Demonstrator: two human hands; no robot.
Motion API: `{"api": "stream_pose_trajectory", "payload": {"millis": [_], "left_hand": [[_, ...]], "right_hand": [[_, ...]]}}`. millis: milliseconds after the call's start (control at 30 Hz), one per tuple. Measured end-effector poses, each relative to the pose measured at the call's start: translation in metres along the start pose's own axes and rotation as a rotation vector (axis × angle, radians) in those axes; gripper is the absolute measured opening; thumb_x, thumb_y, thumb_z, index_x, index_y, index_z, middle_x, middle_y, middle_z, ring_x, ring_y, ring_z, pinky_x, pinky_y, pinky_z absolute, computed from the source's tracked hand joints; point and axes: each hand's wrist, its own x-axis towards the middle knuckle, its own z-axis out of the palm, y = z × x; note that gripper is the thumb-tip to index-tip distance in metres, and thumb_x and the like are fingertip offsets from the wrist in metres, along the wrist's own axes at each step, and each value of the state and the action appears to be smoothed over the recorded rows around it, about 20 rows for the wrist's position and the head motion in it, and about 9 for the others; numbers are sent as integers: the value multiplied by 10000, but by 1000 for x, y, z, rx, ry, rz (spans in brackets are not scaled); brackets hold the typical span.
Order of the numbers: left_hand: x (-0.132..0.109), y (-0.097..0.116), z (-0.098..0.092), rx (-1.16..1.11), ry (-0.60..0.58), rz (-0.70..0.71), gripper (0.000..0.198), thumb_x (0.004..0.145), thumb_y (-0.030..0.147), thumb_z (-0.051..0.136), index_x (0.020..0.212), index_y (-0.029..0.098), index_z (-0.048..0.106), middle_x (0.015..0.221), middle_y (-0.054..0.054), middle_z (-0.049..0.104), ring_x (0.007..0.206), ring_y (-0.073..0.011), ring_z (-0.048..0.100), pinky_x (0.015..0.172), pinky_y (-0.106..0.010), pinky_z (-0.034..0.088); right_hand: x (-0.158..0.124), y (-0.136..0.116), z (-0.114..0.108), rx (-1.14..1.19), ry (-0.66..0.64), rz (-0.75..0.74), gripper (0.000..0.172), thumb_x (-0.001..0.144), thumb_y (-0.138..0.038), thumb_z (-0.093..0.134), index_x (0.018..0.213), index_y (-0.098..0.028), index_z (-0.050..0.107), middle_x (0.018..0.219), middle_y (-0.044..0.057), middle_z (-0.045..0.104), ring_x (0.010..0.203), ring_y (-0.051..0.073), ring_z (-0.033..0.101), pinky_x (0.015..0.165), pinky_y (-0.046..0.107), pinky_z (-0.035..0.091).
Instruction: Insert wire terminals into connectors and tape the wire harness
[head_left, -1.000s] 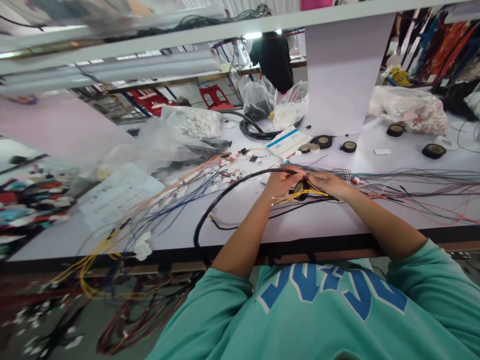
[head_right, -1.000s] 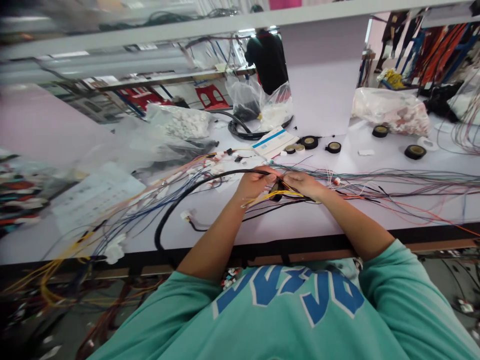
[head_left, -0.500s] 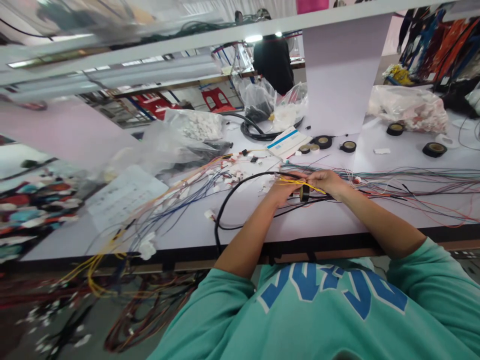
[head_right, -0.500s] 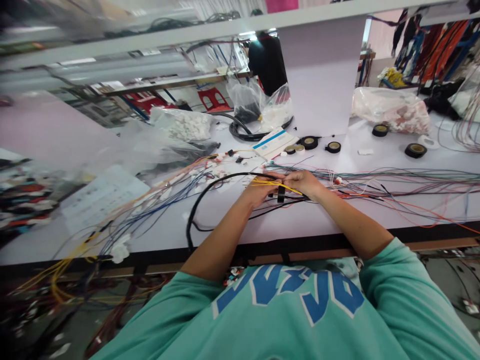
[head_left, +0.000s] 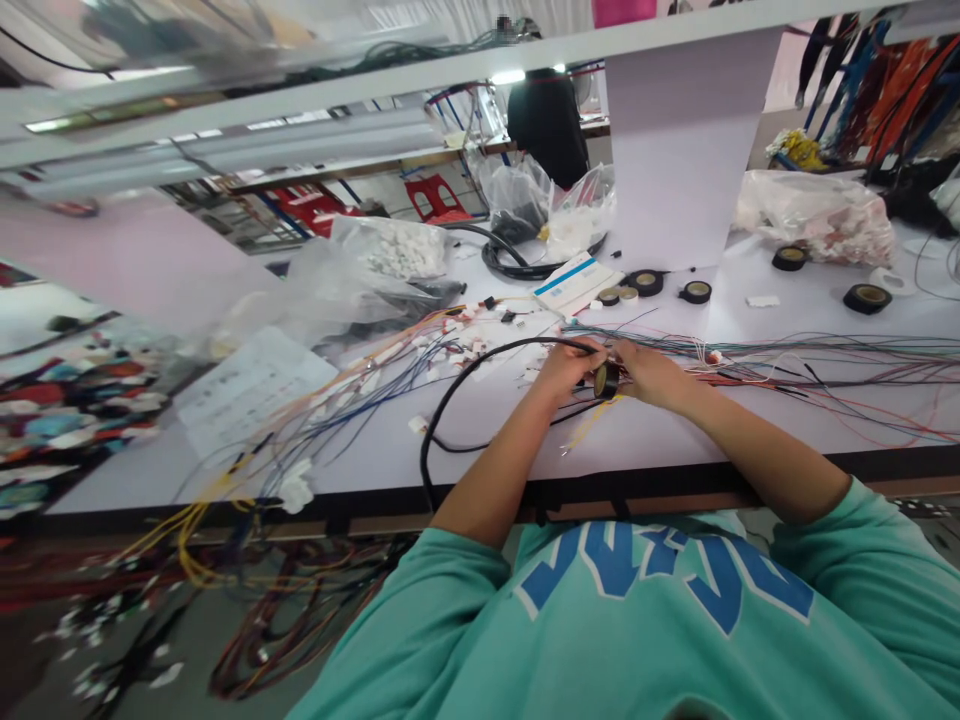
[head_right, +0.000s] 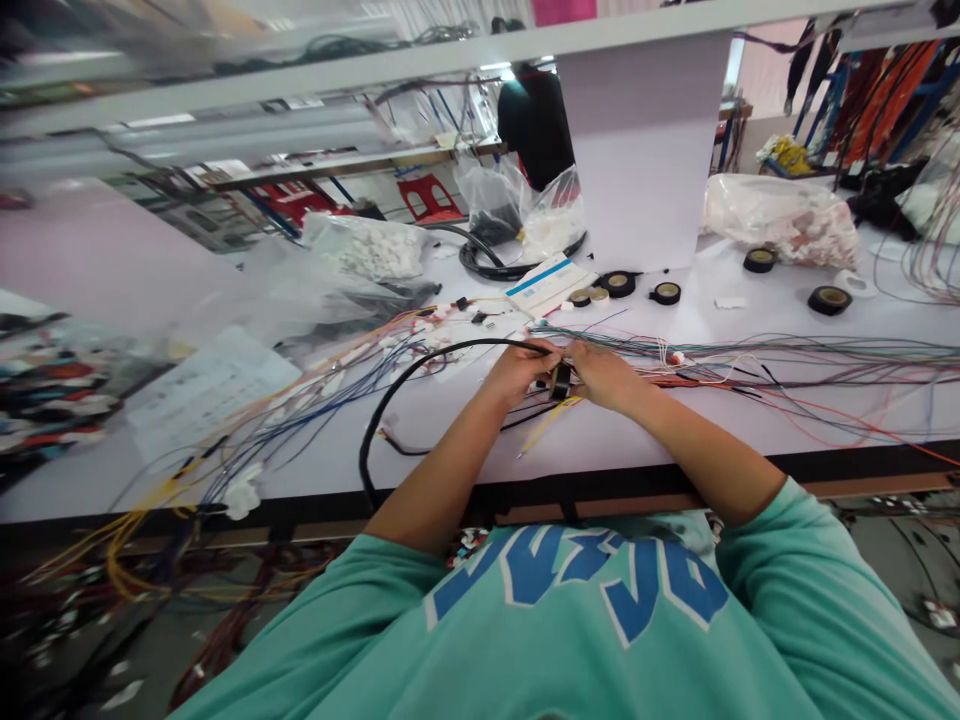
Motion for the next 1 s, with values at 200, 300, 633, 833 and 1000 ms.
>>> {"api": "stream_pose_trajectory", "payload": {"millis": [200, 300, 633, 833, 1000], "left_hand": [[5, -4, 0, -34, 45, -7, 201, 496, 240, 761, 573, 151, 598, 508, 23, 551, 471, -97, 480, 446, -205, 363], [5, -5, -3, -75, 23, -43, 272, 457, 279, 801, 585, 144, 604, 507, 17, 561, 460, -101, 478, 442, -213, 371], [-15, 3, 5, 368, 102, 272, 28, 657, 205, 649, 674, 202, 671, 656, -7, 661, 659, -170, 597, 715, -298, 485], [-14, 21, 6, 670, 9, 432, 108, 674, 160, 661, 625, 243, 709, 738, -39, 694, 775, -227, 592, 818, -340, 460], [-9, 28, 0, 631, -57, 518, 74, 626, 171, 696, 612, 242, 708, 889, -45, 697, 933, -234, 582, 934, -359, 430]], "right_hand": [[-5, -23, -2, -337, 56, -442, 242, 930, -119, 396, 982, -188, 622, 1055, 84, 664, 1047, 188, 566, 952, 380, 355], [-7, -25, -13, -368, -72, -526, 237, 922, -129, 407, 960, -174, 637, 927, 71, 697, 922, 175, 602, 880, 360, 356], [4, 16, -18, -249, 56, -160, 298, 830, -119, 461, 1030, -204, 665, 1013, 70, 714, 925, 191, 617, 941, 402, 302], [13, 25, 5, 124, 213, -124, 201, 796, -163, 495, 860, -180, 684, 931, 79, 684, 870, 181, 595, 785, 324, 415], [9, 18, 5, 509, 113, 60, 193, 806, -248, 503, 873, -141, 649, 863, 44, 673, 807, 150, 592, 766, 283, 439]]}}
